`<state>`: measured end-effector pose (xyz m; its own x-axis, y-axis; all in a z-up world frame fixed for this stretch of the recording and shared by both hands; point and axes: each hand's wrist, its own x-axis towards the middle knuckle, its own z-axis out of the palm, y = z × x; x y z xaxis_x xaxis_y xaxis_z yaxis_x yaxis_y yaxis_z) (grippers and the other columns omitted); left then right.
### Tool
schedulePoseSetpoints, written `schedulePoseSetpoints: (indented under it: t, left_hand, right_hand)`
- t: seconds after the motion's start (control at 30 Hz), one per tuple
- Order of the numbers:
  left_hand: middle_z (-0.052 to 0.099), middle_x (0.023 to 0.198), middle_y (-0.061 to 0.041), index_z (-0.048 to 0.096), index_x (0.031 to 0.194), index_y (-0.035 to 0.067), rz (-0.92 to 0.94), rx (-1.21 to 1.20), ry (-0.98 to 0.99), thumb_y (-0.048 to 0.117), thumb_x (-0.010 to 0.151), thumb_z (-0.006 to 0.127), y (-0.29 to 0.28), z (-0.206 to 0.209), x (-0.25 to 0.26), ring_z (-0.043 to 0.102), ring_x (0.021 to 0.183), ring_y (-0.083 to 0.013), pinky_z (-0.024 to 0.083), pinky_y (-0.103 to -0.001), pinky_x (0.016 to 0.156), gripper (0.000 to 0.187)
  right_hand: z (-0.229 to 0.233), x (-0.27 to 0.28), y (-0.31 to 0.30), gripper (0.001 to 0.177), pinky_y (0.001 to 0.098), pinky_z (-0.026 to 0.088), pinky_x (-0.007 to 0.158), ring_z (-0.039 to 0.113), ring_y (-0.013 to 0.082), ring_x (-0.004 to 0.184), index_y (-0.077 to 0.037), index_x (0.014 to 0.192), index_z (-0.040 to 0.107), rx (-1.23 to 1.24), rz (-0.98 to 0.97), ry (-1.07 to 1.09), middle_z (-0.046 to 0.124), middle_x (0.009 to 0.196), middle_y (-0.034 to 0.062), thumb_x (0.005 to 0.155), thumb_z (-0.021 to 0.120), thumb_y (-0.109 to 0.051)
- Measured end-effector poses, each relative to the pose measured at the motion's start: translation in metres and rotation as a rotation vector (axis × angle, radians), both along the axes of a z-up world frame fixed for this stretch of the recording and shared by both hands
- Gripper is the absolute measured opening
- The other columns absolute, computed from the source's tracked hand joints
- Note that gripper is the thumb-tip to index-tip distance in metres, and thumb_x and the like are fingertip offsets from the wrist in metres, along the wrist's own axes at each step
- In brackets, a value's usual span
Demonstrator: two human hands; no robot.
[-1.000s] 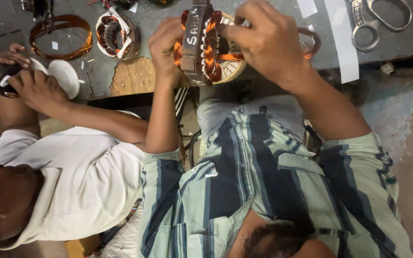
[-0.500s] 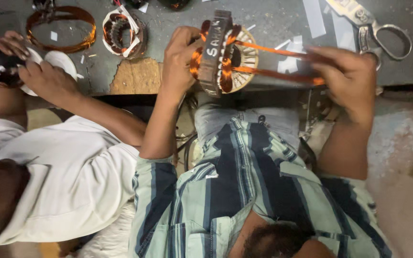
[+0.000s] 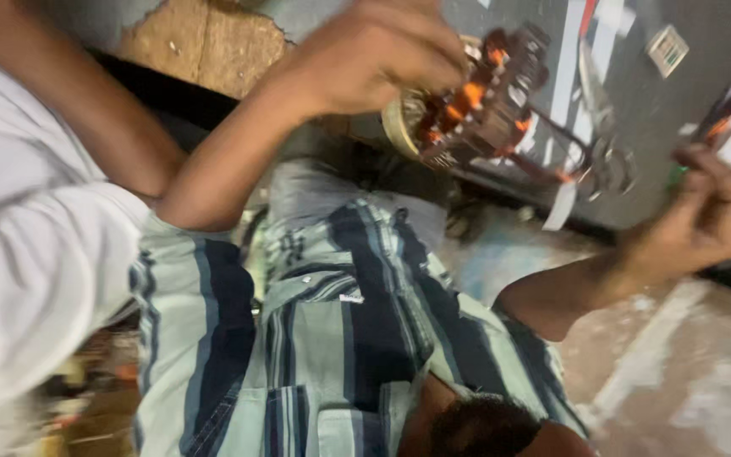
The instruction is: The person winds copper wire around a motor stator core, carefully threading the wire through slots and adjusting the coil shape. The person repeatedly pulls and positions the wire to form the winding pattern.
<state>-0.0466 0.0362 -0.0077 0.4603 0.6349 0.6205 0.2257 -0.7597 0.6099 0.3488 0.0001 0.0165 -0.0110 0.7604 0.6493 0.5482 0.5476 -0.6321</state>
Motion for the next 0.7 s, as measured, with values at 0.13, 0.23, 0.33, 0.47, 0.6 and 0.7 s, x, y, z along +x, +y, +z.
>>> schedulePoseSetpoints:
  t: [0.13,0.23,0.33,0.47,0.6,0.7]
  left_hand:
    - [0.076,0.102,0.003,0.083,0.107,0.014,-0.026,0.212,0.114,0.008,0.084,0.072,0.009,-0.014,0.010,0.060,0.100,-0.0233,0.049,-0.038,0.093,0.026]
    - [0.072,0.085,0.005,0.081,0.090,0.017,0.058,0.252,0.181,0.016,0.082,0.070,0.010,-0.025,0.013,0.058,0.096,-0.0211,0.047,-0.039,0.091,0.014]
    - [0.069,0.079,0.007,0.076,0.079,0.020,0.106,0.299,0.206,0.025,0.087,0.068,0.011,-0.025,0.011,0.057,0.097,-0.0198,0.045,-0.041,0.089,0.013]
    - [0.064,0.083,0.005,0.072,0.073,0.023,0.225,0.407,0.183,0.032,0.088,0.066,0.017,-0.027,0.015,0.054,0.107,-0.0215,0.044,-0.036,0.094,0.019]
    - [0.065,0.076,0.014,0.069,0.073,0.032,0.320,0.650,0.302,0.033,0.085,0.063,0.025,-0.033,0.018,0.055,0.112,-0.0168,0.044,-0.034,0.100,0.014]
    - [0.064,0.069,0.016,0.070,0.072,0.035,0.382,0.701,0.365,0.034,0.077,0.063,0.028,-0.033,0.022,0.057,0.111,-0.0130,0.048,-0.037,0.099,0.009]
  right_hand:
    - [-0.009,-0.057,0.029,0.022,0.0402,0.058,0.097,0.073,0.0316,0.110,0.008,0.112,0.073,-0.022,0.245,-0.484,0.073,0.117,0.0209,0.092,0.068,-0.001]
    - [-0.013,-0.077,0.049,0.022,0.0366,0.050,0.077,0.068,0.0279,0.087,0.003,0.108,0.071,-0.152,0.227,-0.591,0.068,0.098,0.0176,0.094,0.080,-0.011]
    - [-0.007,-0.065,0.058,0.027,0.0379,0.049,0.076,0.066,0.0280,0.082,0.000,0.101,0.069,-0.108,0.215,-0.765,0.067,0.088,0.0151,0.084,0.085,-0.015]
    - [-0.006,-0.029,0.059,0.021,0.0333,0.046,0.070,0.058,0.0196,0.071,0.000,0.099,0.068,-0.202,0.210,-0.770,0.062,0.077,0.0108,0.088,0.082,-0.011]
    - [-0.006,-0.003,0.053,0.013,0.0256,0.047,0.064,0.061,0.0071,0.074,0.001,0.094,0.063,-0.427,0.204,-0.557,0.066,0.082,0.0049,0.101,0.073,-0.003]
    - [-0.004,0.010,0.048,0.003,0.0221,0.047,0.069,0.061,0.0070,0.077,0.006,0.104,0.068,-0.343,0.237,-0.546,0.069,0.091,0.0057,0.102,0.066,0.006]
